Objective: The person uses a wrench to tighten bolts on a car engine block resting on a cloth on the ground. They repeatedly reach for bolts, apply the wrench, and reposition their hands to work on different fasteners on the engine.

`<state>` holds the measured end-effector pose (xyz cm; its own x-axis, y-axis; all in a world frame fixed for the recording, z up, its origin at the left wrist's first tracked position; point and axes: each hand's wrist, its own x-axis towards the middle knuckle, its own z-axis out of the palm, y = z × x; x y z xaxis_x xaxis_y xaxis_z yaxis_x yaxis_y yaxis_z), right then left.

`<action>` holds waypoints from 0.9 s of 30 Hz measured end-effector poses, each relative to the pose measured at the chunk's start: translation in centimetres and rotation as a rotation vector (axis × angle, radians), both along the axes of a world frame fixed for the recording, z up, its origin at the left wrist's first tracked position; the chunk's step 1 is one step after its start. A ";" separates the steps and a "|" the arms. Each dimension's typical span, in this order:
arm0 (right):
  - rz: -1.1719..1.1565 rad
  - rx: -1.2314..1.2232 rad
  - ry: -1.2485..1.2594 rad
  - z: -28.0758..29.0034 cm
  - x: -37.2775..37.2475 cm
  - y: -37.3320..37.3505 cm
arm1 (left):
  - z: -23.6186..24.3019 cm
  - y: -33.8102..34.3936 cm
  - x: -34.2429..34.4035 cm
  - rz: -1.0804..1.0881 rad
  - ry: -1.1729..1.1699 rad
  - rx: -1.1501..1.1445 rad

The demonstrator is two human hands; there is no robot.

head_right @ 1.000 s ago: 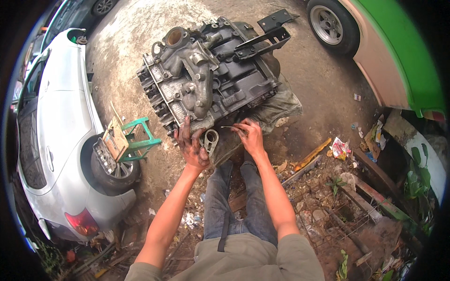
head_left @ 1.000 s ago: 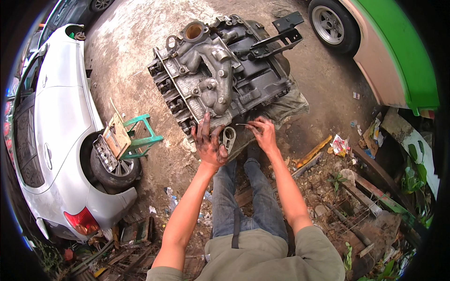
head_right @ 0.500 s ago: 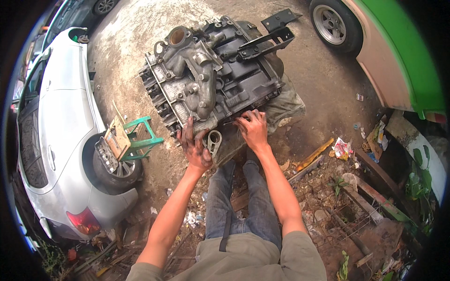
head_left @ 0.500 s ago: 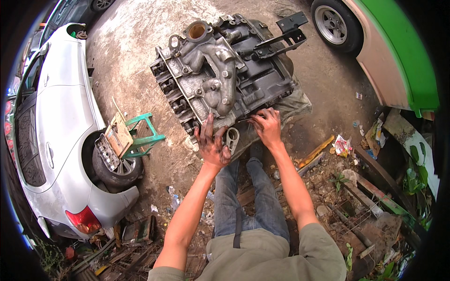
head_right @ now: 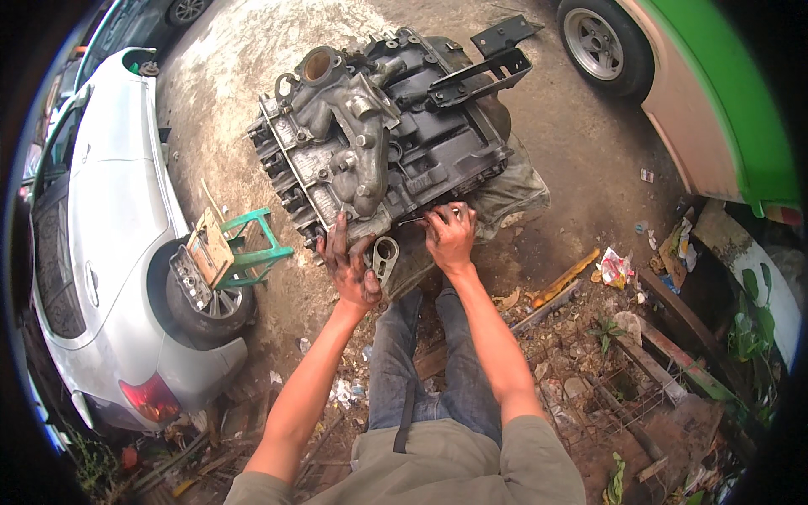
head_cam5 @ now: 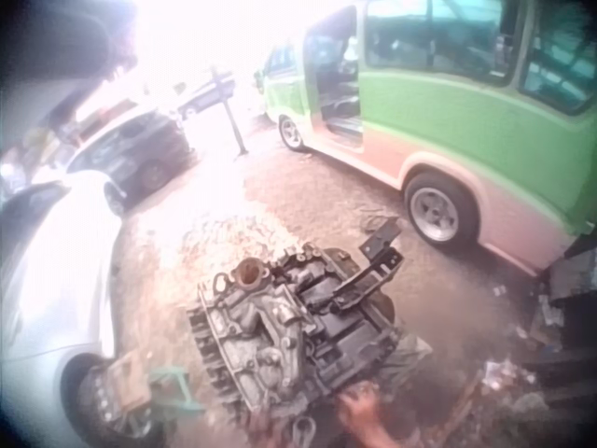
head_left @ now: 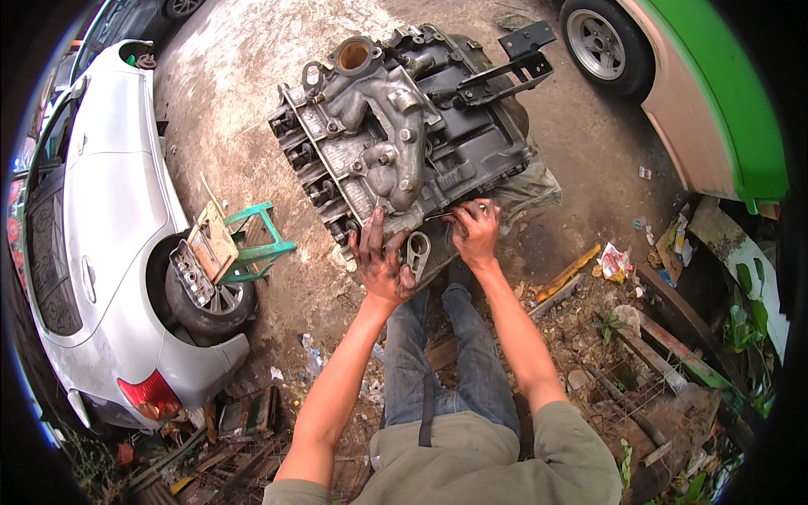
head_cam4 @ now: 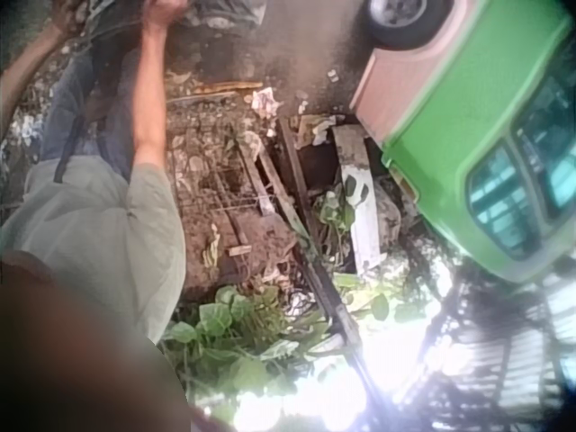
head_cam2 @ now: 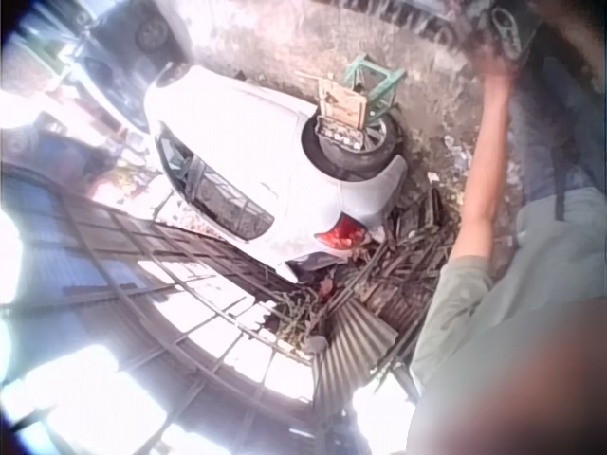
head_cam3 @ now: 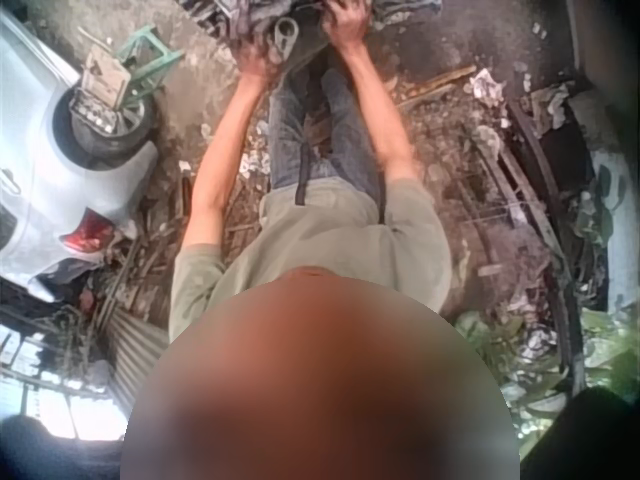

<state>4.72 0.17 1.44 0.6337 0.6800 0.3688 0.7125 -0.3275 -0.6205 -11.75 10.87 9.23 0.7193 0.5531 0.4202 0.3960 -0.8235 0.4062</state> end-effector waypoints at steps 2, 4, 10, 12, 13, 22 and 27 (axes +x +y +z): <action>-0.059 -0.021 0.053 -1.6 -0.8 0.0 | 0.0 0.0 0.0 0.006 -0.004 0.005; -0.124 0.017 0.279 -3.5 -2.1 0.5 | 0.0 0.0 0.0 0.000 -0.005 0.005; -0.137 0.441 1.858 -5.9 -10.4 2.3 | -0.1 0.1 0.0 -0.011 0.009 0.000; -0.006 0.750 2.104 -5.7 -11.7 1.9 | -0.1 0.1 0.0 -0.017 0.003 -0.009; -0.066 0.724 2.098 -5.8 -11.9 1.7 | -0.1 0.1 0.0 -0.016 0.005 -0.011; -0.135 0.235 1.189 -5.6 -7.2 -1.9 | 0.0 0.2 0.0 -0.029 -0.001 0.004; 0.042 0.026 0.552 -1.5 -0.8 -1.5 | 0.0 0.1 -0.1 -0.022 0.001 -0.002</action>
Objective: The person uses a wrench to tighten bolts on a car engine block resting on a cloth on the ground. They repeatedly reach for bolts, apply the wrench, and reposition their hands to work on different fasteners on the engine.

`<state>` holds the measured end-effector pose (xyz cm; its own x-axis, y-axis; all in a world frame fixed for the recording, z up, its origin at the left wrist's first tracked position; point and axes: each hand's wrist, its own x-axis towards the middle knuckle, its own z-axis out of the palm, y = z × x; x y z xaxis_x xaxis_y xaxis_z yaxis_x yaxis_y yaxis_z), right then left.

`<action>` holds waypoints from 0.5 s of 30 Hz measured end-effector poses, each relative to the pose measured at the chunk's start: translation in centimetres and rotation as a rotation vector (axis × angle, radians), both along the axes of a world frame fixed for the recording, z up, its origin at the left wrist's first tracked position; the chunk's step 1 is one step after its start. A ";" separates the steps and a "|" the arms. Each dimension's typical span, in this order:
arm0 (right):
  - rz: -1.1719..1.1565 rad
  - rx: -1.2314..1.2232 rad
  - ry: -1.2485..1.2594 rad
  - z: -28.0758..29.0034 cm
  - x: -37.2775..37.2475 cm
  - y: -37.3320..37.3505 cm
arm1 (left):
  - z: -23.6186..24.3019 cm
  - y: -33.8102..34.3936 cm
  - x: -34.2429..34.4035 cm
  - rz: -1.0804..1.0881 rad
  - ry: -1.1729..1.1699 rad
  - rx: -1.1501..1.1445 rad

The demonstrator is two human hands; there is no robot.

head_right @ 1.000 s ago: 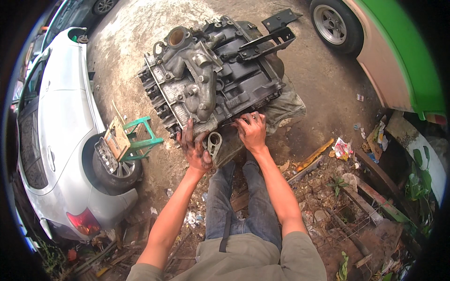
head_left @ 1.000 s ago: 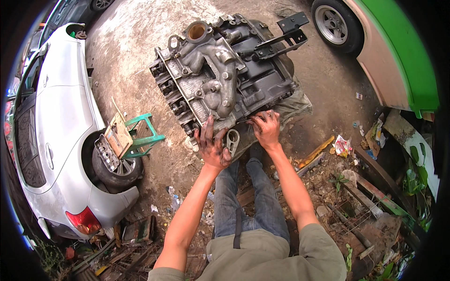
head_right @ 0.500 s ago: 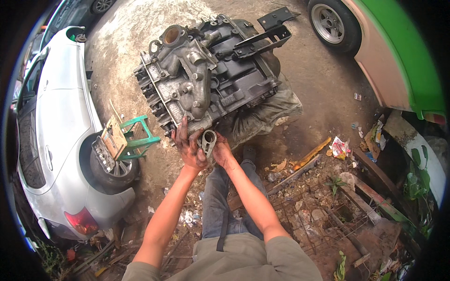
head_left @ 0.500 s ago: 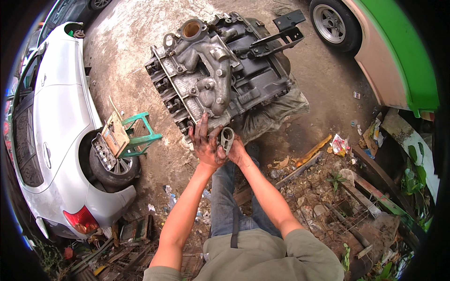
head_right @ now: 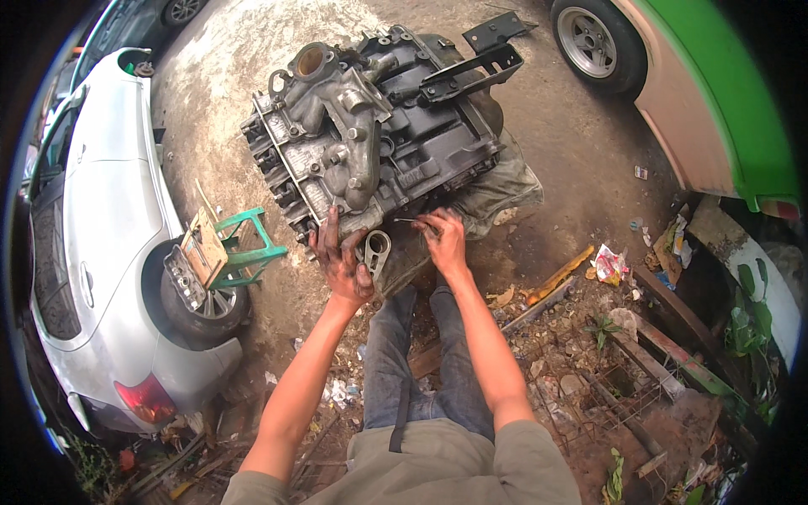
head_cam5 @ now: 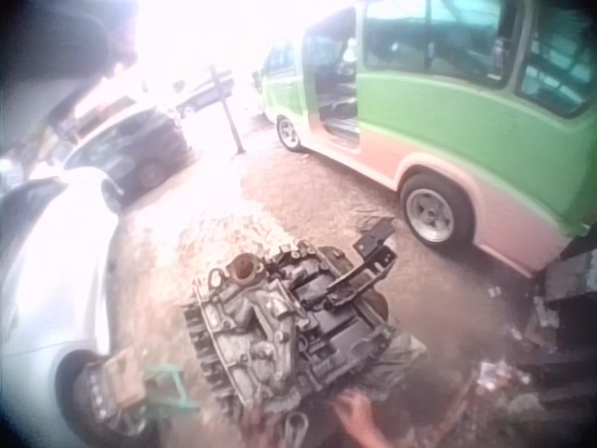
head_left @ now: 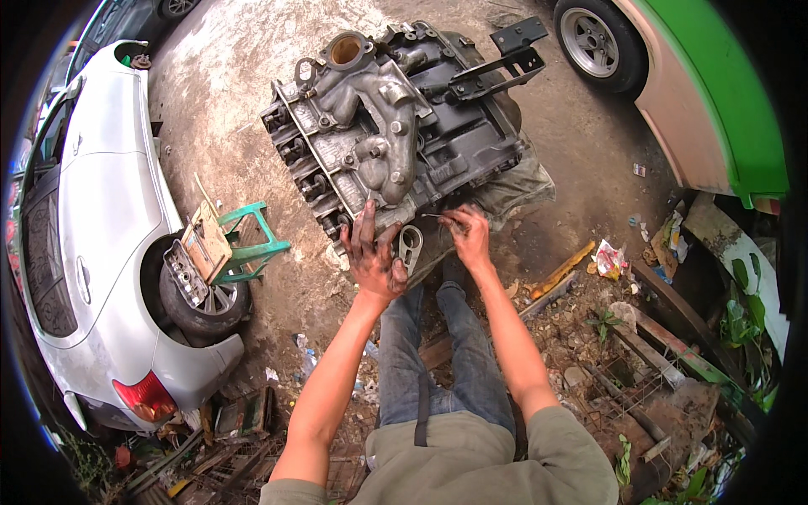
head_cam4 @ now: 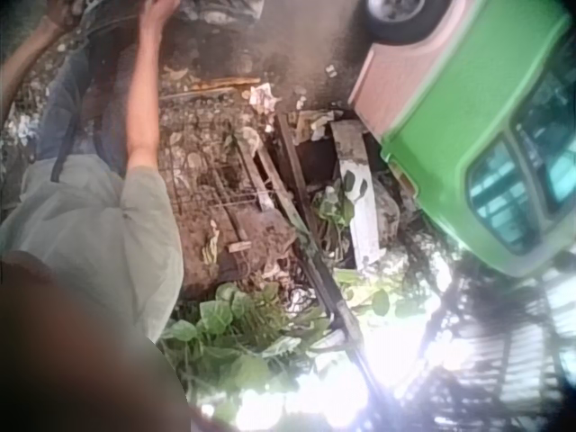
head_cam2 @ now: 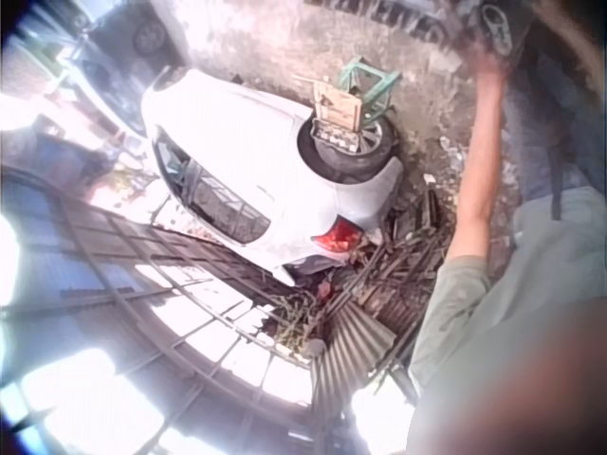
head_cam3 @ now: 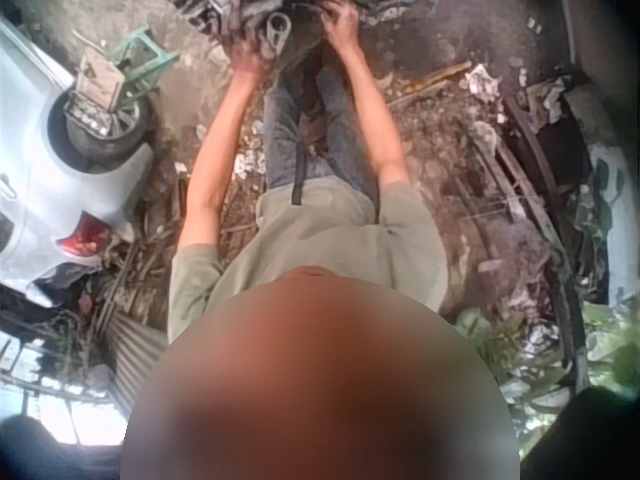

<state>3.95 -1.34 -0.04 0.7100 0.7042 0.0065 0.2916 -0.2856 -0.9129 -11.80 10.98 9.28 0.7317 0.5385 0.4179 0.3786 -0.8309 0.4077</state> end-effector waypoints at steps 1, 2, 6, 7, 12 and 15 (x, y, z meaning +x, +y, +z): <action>0.037 -0.027 -0.125 0.9 1.0 0.2 | 0.0 0.0 0.0 0.000 0.001 -0.002; 0.074 -0.054 -0.250 1.7 1.6 0.4 | 0.1 0.0 0.0 -0.001 0.000 -0.003; 0.175 -0.095 -0.462 3.9 2.7 1.1 | 0.1 0.0 0.0 -0.006 0.003 -0.007; 0.188 -0.109 -0.501 4.2 2.6 1.2 | 0.1 0.1 0.0 -0.006 0.001 -0.006; 0.153 -0.183 -0.545 4.9 1.5 1.2 | 0.0 0.1 0.0 -0.006 0.003 0.007; 0.103 -0.180 -0.545 5.0 0.8 1.0 | 0.0 0.1 0.0 -0.011 0.005 0.010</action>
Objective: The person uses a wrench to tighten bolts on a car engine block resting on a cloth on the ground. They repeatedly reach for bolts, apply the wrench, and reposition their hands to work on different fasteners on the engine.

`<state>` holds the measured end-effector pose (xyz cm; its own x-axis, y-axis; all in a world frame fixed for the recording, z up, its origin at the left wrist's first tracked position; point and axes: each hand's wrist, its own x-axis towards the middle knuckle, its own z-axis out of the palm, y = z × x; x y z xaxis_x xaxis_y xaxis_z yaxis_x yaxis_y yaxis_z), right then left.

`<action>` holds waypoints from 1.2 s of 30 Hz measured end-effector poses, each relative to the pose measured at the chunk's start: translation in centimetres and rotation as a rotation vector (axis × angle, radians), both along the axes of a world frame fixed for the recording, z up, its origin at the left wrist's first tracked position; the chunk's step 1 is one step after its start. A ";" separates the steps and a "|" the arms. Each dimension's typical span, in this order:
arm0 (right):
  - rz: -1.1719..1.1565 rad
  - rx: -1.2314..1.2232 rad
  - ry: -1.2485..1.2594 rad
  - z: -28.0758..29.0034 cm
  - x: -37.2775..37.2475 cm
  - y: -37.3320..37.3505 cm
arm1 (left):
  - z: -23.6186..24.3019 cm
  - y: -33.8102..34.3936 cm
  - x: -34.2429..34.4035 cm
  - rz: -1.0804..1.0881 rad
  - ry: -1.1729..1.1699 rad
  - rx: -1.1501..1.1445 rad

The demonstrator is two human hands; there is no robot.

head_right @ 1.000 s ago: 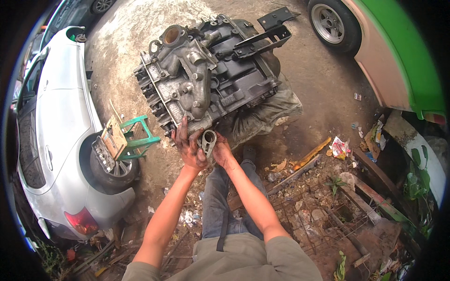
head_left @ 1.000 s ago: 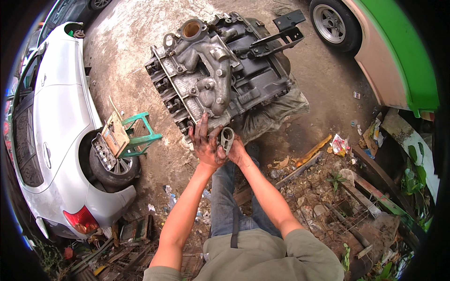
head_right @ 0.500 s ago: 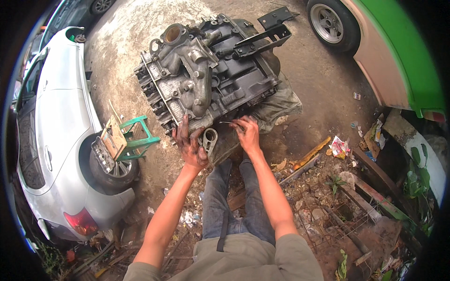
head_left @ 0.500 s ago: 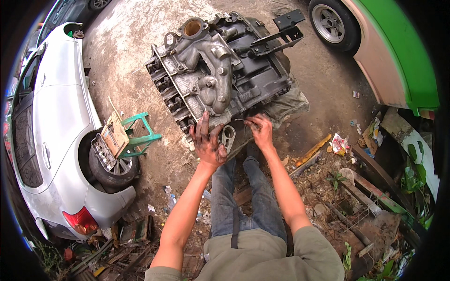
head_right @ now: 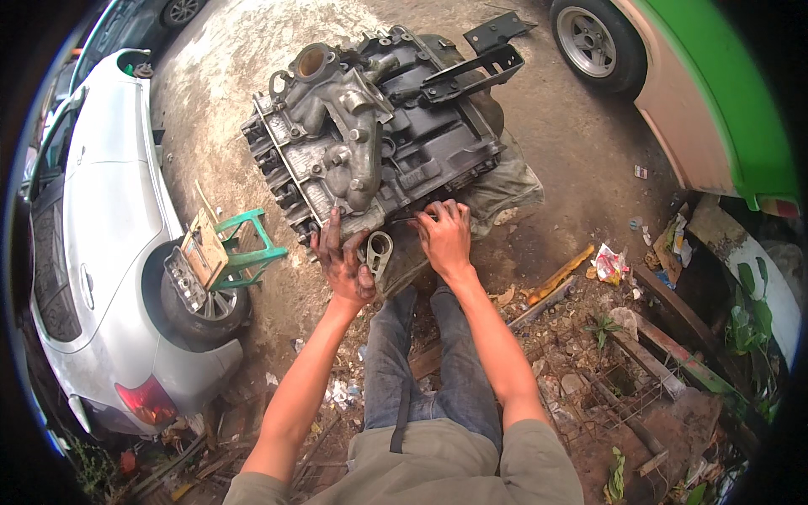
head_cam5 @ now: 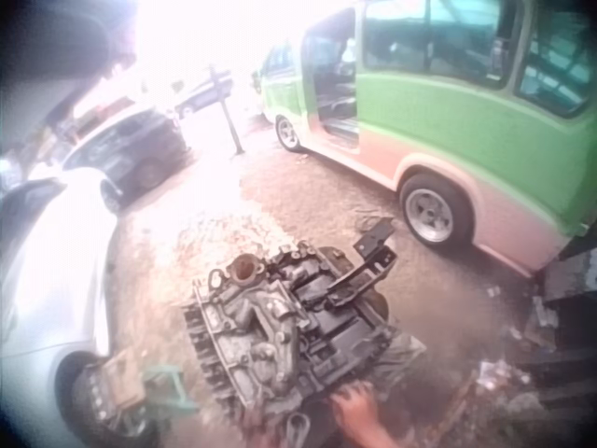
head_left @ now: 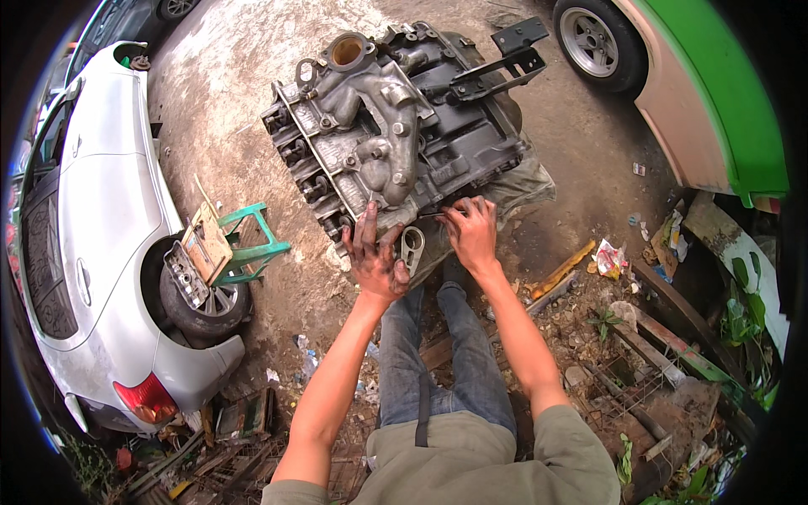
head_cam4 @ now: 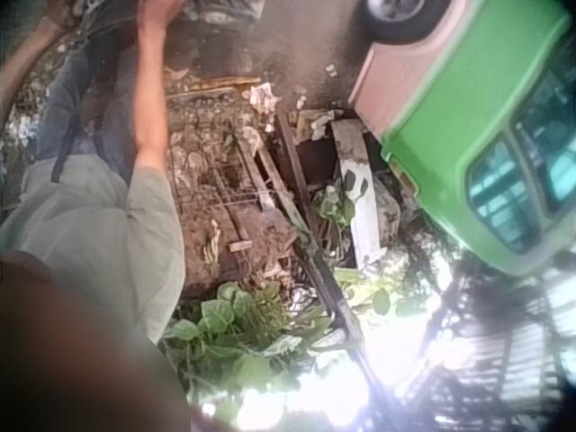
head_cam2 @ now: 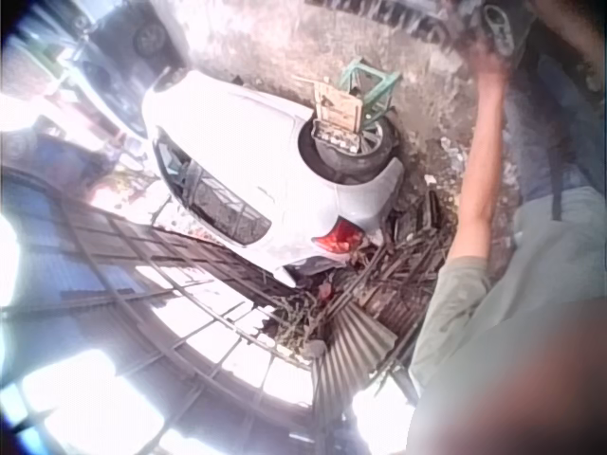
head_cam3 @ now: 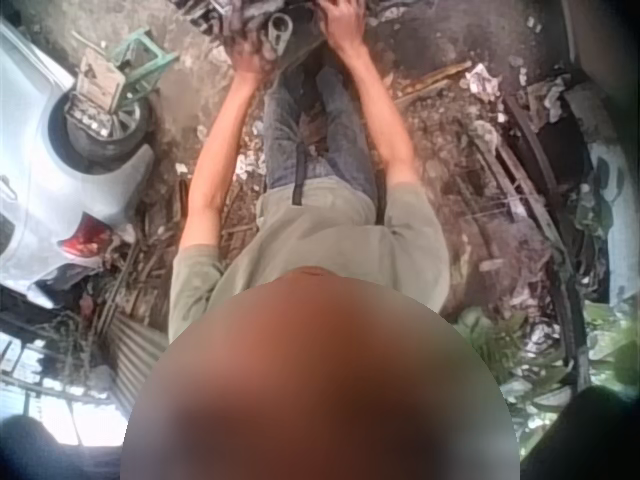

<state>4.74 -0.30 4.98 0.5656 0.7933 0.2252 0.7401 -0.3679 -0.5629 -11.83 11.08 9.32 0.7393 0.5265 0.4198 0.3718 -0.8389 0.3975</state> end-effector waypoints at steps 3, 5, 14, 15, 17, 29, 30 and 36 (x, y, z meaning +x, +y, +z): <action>-0.029 0.016 0.006 0.0 -0.4 0.0 | 0.0 0.1 0.0 -0.001 0.004 0.005; -0.051 0.021 0.031 0.0 -0.6 0.0 | 0.0 0.0 0.0 0.000 0.004 0.007; -0.038 0.024 0.005 0.5 -0.6 0.2 | -0.2 -0.1 0.0 0.026 -0.007 -0.003; -0.029 0.027 -0.027 0.5 -0.6 0.2 | -0.2 -0.1 0.0 0.027 -0.004 -0.005; -0.010 0.035 -0.093 0.6 -0.7 0.2 | -0.2 -0.1 0.0 0.028 -0.001 -0.004; -0.035 0.010 -0.158 -1.3 -0.7 0.1 | -0.1 -0.1 0.0 0.030 -0.014 -0.014; -0.031 -0.039 -0.140 -1.5 -0.7 0.1 | -0.1 -0.1 0.0 0.019 -0.007 -0.014; -0.008 -0.180 0.041 -3.8 -0.4 0.6 | 0.1 -0.1 0.0 0.004 0.007 -0.016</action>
